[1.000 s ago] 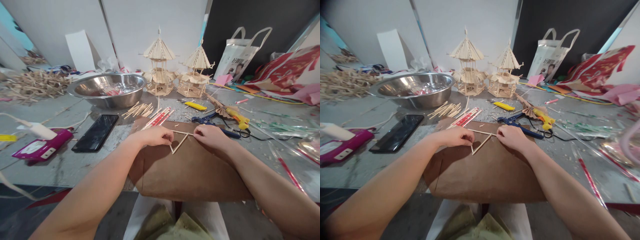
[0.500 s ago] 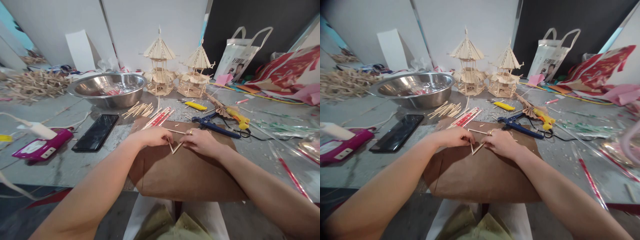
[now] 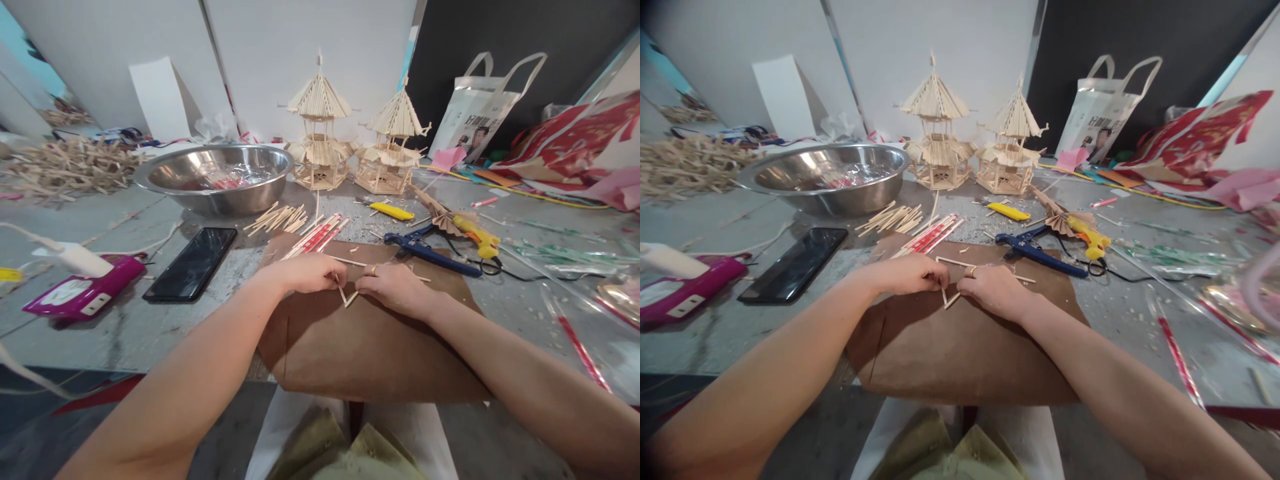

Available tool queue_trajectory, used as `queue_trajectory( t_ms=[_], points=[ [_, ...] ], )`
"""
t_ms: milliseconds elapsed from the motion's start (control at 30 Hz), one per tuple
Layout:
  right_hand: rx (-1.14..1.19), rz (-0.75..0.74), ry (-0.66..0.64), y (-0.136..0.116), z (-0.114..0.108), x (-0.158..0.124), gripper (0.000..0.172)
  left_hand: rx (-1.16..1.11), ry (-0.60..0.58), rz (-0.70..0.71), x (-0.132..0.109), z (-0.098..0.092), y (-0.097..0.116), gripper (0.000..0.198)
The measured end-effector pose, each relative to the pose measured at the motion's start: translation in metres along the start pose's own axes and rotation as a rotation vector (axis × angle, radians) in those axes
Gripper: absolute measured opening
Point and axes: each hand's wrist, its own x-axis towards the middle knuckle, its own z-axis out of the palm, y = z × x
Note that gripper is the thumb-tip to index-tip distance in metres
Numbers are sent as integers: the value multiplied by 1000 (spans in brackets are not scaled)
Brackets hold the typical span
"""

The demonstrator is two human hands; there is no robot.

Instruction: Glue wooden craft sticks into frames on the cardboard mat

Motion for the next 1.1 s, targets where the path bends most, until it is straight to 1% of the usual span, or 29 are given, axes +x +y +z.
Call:
queue_trajectory(
  t_ms=[167, 333, 567, 933, 1100],
  points=[
    [-10, -5, -13, 0, 1, 0, 24, 11, -3, 11, 0, 1, 0, 18],
    [-25, -59, 21, -2, 0, -1, 25, -11, -4, 6, 0, 1, 1, 18],
    [-46, -77, 24, -5, -2, -1, 23, -33, -15, 20, 0, 1, 0, 18],
    [-70, -113, 76, -3, 2, -2, 23, -28, -18, 24, 0, 0, 1, 16],
    [-62, -119, 81, -2, 1, -2, 23, -37, -3, 47, 0, 0, -1, 15]
  ],
)
